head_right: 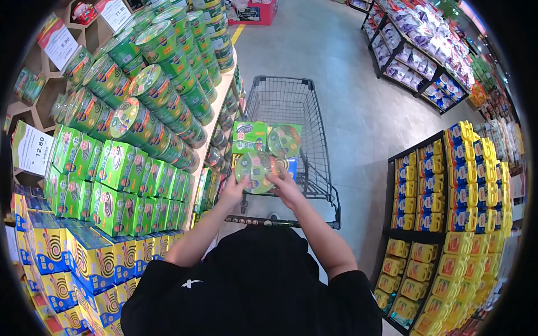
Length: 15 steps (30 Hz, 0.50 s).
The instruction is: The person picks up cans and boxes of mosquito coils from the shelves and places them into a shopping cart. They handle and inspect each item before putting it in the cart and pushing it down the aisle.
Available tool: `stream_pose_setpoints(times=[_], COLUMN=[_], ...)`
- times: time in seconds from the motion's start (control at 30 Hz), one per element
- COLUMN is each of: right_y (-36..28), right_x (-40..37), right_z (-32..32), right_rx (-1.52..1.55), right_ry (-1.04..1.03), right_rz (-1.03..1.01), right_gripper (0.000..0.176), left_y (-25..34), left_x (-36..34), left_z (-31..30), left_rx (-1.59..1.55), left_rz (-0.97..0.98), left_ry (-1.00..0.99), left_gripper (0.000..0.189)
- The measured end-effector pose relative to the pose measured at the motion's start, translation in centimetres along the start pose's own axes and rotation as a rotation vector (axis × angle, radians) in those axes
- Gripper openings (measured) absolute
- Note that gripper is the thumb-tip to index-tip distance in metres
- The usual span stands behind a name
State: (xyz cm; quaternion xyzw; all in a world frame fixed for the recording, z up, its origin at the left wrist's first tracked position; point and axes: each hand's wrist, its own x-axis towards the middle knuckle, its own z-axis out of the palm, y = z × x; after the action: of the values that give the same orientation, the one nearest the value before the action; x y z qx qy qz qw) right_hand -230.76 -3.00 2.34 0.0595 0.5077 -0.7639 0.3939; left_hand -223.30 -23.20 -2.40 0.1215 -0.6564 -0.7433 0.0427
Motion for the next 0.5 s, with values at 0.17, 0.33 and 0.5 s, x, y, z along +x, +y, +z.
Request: stream_pose_setpoints(times=[0.17, 0.33, 0.5], right_y=[0.1, 1.8, 2.6], right_x=[3.1, 5.6, 5.9], right_z=[2.7, 2.7, 2.4], right_rx=[-0.206, -0.241, -0.400], right_ry=[-0.079, -0.076, -0.053], right_rz=[0.067, 0.097, 0.089], right_gripper=[0.087, 0.081, 0.090], left_y=[1.8, 1.0, -1.2], left_x=[1.2, 1.8, 2.1], left_z=[-4.0, -6.1, -7.5], left_rx=[0.132, 0.106, 0.157], left_rz=[-0.021, -0.099, -0.069], left_ry=[0.073, 0.054, 0.023], left_gripper=[0.048, 0.048, 0.050])
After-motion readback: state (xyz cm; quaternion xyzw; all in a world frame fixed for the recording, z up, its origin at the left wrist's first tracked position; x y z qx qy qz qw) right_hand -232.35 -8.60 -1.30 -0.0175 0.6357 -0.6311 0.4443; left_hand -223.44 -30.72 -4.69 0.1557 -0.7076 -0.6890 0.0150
